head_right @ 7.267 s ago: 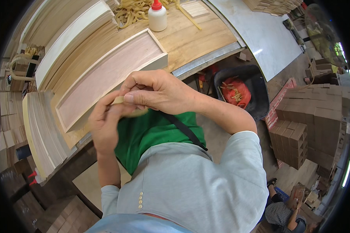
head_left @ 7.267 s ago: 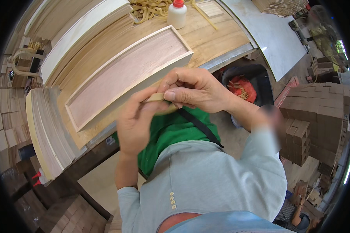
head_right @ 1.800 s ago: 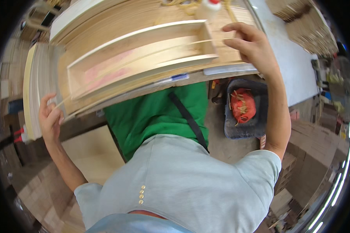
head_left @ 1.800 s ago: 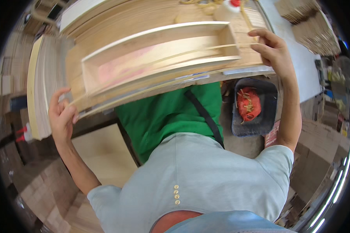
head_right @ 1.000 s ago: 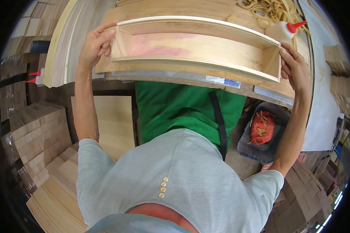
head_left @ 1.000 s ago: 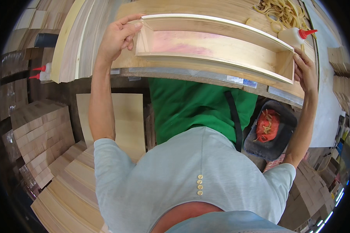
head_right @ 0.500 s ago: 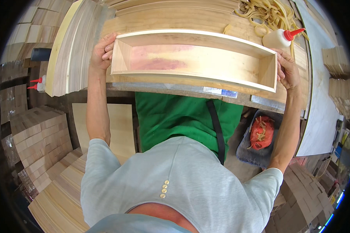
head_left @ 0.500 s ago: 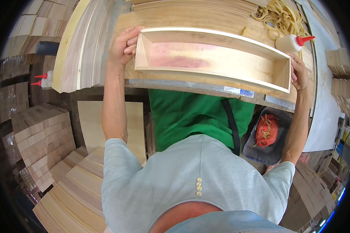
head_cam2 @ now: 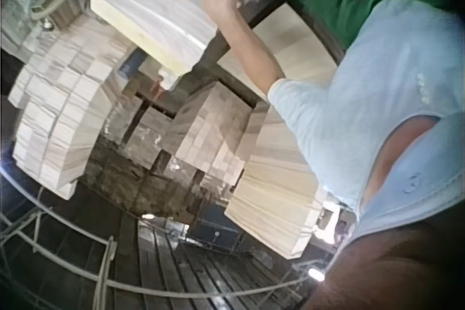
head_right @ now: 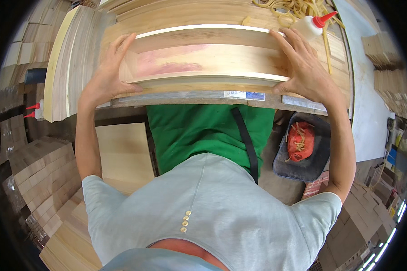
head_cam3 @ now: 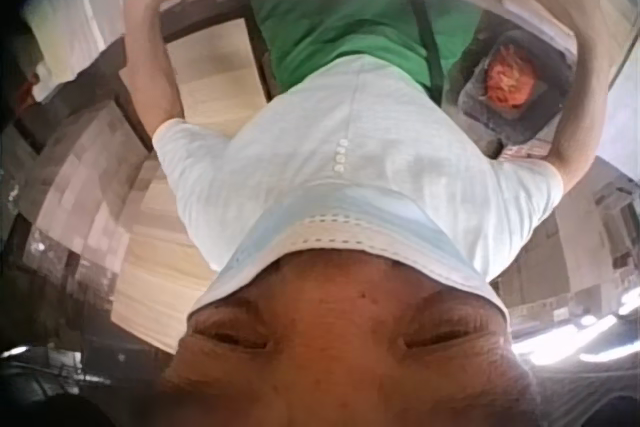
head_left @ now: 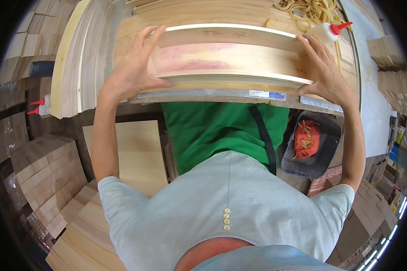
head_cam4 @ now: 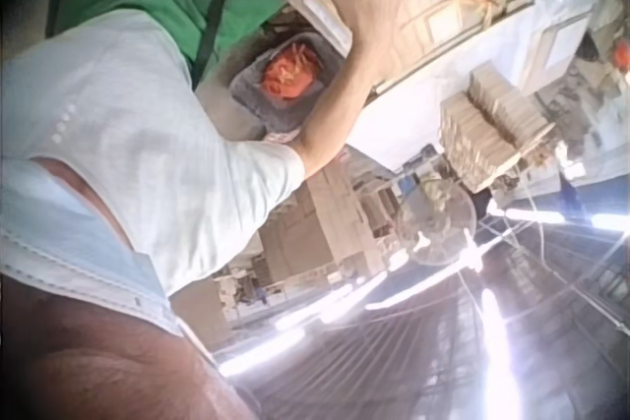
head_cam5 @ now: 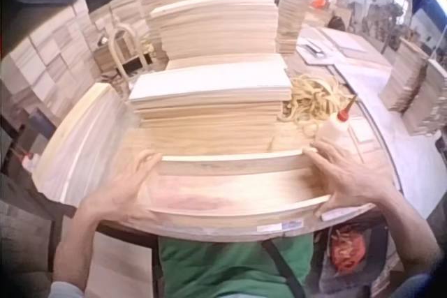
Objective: Applying glue to wooden panels and stacking them to assemble wooden components in a factory setting.
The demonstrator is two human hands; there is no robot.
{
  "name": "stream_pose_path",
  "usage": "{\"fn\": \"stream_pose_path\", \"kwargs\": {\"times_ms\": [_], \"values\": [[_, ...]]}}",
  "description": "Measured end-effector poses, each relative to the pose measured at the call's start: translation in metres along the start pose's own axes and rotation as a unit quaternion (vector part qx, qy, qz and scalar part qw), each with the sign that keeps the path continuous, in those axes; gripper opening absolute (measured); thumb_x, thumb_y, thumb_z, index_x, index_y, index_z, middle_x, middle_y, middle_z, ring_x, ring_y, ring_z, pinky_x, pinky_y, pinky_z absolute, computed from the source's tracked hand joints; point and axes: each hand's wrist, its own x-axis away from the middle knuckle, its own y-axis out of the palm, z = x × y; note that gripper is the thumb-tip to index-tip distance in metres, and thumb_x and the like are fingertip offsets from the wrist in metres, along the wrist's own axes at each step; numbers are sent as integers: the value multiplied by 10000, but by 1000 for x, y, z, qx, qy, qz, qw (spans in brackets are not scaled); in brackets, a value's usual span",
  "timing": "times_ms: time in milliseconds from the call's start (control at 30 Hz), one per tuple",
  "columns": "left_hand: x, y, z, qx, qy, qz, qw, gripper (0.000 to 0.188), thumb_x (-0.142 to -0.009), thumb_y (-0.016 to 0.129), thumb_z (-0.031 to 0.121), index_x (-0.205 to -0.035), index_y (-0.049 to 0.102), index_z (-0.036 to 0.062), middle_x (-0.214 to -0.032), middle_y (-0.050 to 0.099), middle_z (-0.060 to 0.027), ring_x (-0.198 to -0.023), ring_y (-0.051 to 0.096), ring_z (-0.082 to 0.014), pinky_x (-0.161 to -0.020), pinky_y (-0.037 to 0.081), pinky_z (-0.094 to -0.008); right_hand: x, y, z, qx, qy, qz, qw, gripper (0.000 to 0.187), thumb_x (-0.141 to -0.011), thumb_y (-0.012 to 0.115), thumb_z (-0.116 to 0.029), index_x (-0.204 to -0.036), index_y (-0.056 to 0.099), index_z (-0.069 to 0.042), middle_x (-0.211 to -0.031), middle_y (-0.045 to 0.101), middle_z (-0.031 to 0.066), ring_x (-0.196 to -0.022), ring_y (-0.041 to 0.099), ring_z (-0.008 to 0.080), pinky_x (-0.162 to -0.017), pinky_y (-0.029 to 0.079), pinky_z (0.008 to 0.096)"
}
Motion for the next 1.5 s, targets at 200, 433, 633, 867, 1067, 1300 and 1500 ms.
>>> {"fn": "stream_pose_path", "kwargs": {"times_ms": [200,433,633,867,1067,1300,1500], "values": [[13,-31,12,-8,26,44,999,1079,-552,864,171,-1473,305,127,-1425,340,-132,-1325,348,-348,-1086,356,-436,1,-34,-7,-28,-5,71,997,1040,-576,802,-192,-1483,293,-172,-1435,371,167,-1336,351,352,-1123,331,431],[9,-11,3,74,-16,49,996,1100,-542,858,127,-1486,295,170,-1452,318,-128,-1345,346,-342,-1089,362,-412,-6,-21,-9,-75,16,36,996,1062,-541,822,-176,-1474,317,-140,-1448,361,136,-1348,320,336,-1126,326,418],[13,11,-12,49,-10,28,998,1147,-530,868,124,-1498,254,181,-1508,250,-114,-1383,306,-338,-1115,357,-432,2,7,-16,-59,31,-4,998,1136,-515,845,-226,-1494,275,-147,-1478,324,138,-1365,303,343,-1140,305,438],[8,10,-11,94,-6,13,995,1193,-480,866,96,-1501,251,158,-1519,248,-101,-1389,284,-330,-1157,284,-433,3,4,-10,-60,17,6,998,1157,-499,853,-239,-1495,270,-148,-1486,305,140,-1369,292,341,-1148,291,445],[4,6,-8,83,-30,-1,996,1181,-463,875,98,-1487,289,153,-1513,272,-113,-1387,296,-327,-1145,304,-422,-2,0,-12,-77,26,-15,997,1193,-463,871,-282,-1488,279,-138,-1479,320,134,-1354,309,338,-1150,275,457],[20,18,-16,119,8,87,989,1107,-647,859,329,-1517,199,141,-1559,193,-124,-1384,318,-323,-1118,325,-432,-35,5,-57,19,-60,8,998,1124,-519,863,-279,-1478,297,-130,-1443,357,159,-1341,328,338,-1128,266,483],[44,41,-57,587,-223,121,769,894,-903,444,633,-1496,190,13,-1475,361,-174,-1348,378,-284,-1122,300,-407,-54,5,-50,-116,-64,0,991,1019,-559,786,-179,-1469,329,-131,-1384,388,180,-1307,344,364,-1113,265,470]]}}
